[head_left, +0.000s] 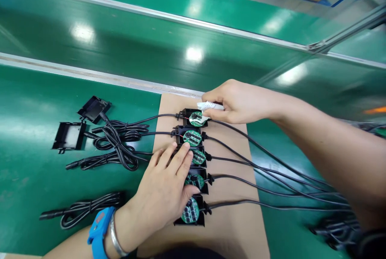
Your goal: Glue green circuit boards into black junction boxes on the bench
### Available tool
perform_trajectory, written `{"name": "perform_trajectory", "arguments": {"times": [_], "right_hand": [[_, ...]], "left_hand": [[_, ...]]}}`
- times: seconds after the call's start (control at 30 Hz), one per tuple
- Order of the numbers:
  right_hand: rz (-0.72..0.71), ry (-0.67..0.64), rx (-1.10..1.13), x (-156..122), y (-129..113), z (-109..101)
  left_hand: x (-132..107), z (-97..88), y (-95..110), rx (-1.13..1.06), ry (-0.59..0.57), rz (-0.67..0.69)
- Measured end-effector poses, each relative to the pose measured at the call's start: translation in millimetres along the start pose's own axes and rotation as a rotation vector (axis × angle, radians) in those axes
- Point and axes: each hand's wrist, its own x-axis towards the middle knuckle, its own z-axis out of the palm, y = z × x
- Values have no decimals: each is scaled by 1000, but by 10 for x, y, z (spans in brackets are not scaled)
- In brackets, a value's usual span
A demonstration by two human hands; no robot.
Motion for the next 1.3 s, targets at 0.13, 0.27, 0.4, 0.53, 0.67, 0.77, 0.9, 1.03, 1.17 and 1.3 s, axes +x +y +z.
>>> {"name": "perform_trajectory", "arguments": {"times": [0.13,0.27,0.4,0.53,0.67,0.77,0.9,1.03,1.17,1.3], "right_hand": [[-8,15,2,-37,9,-36],[21,32,-13,-51,51,-72],[17,34,-18,-29,94,-71],[-12,52,-28,17,101,-53],[-26,74,-28,68,101,-28],[-5,77,-36,92,126,-7],[61,73,-40,31,144,-35],[88,97,36,-111,14,-90],[-5,50,147,-114,-212,2],[-129,27,163,35,-330,169]], "left_hand": [[-1,15,-12,1,0,6],[-1,17,-11,8,4,10],[5,15,-7,11,19,14],[9,19,-6,4,21,15],[9,29,-7,3,16,18],[6,36,-8,2,-5,15],[8,30,0,-1,-17,8],[8,23,17,-7,-29,12],[-1,38,31,1,-19,17],[-4,55,37,10,-2,18]]}}
